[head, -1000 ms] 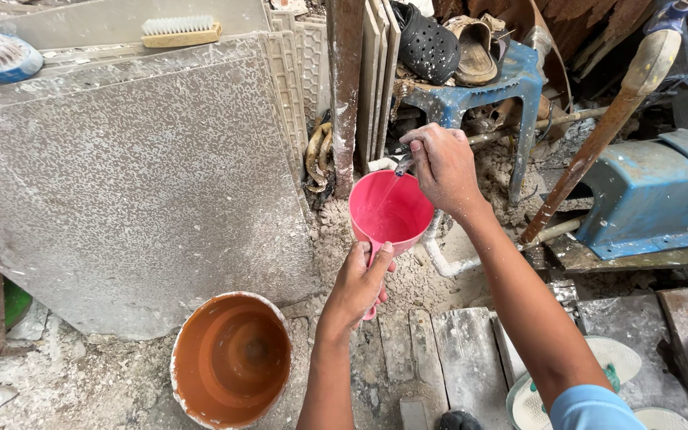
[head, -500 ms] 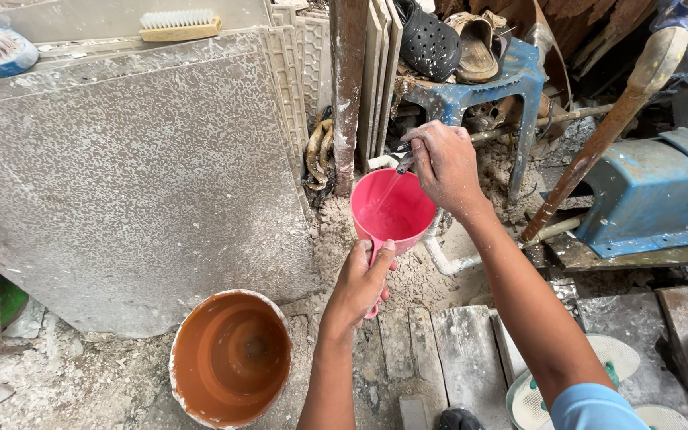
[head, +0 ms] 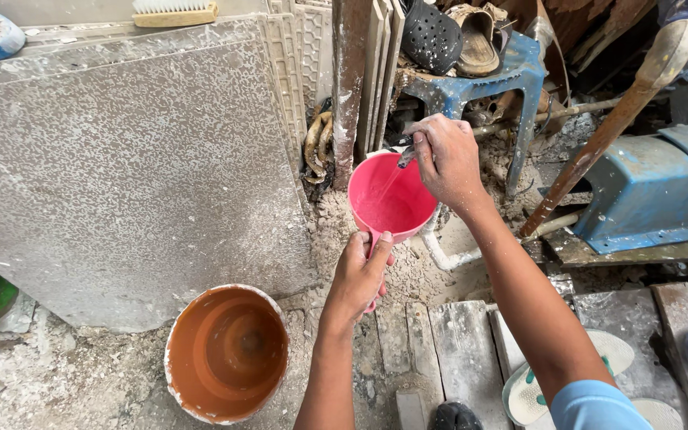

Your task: The person brushes a yellow liquid along the grooves of a long wooden mold frame with a wide brush, then picks up a terracotta bowl, brushes its inner surface, and carries it to a water tap. They fill a pink plastic cup with water and pour the water into the bowl.

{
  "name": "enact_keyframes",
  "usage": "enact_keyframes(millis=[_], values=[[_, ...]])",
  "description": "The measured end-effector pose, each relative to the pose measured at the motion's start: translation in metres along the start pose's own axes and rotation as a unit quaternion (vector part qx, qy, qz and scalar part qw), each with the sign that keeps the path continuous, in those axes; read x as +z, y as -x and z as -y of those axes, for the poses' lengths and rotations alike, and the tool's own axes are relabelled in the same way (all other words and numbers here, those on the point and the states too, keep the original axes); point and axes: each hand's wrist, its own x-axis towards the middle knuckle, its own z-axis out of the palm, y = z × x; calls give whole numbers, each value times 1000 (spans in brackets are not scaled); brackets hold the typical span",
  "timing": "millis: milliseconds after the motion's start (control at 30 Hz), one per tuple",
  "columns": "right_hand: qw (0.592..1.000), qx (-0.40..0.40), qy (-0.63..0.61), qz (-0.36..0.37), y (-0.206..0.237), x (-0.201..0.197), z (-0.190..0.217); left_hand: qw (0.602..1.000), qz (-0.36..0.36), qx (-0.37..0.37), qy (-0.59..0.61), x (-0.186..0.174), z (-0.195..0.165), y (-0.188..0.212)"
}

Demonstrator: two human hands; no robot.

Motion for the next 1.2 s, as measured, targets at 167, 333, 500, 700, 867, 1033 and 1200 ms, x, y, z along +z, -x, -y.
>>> enact_keyframes(millis=[167,333,500,700,867,1033,1200], values=[[1000,9,0,3,-1,1,0,1000,-1,-13,3,2,-4,4],[1000,5,-12,1,-1,0,-1,1000,5,7,-1,3,-1,1],[1000,8,-11,3,0,-1,1,1000,1,16,-1,3,5,-1],[1000,20,-20,12,1,-1,1,1000,-1,12,0,2,5,1],[1000,12,-16,7,0,0,2,1000,0,-10,8,0,4,2],[1000,6,-14,2,1,0,2,1000,5,-8,18,-1,6,0],[1000,10,-19,1,2,1,2,1000,-7,-15,6,-1,7,-1]])
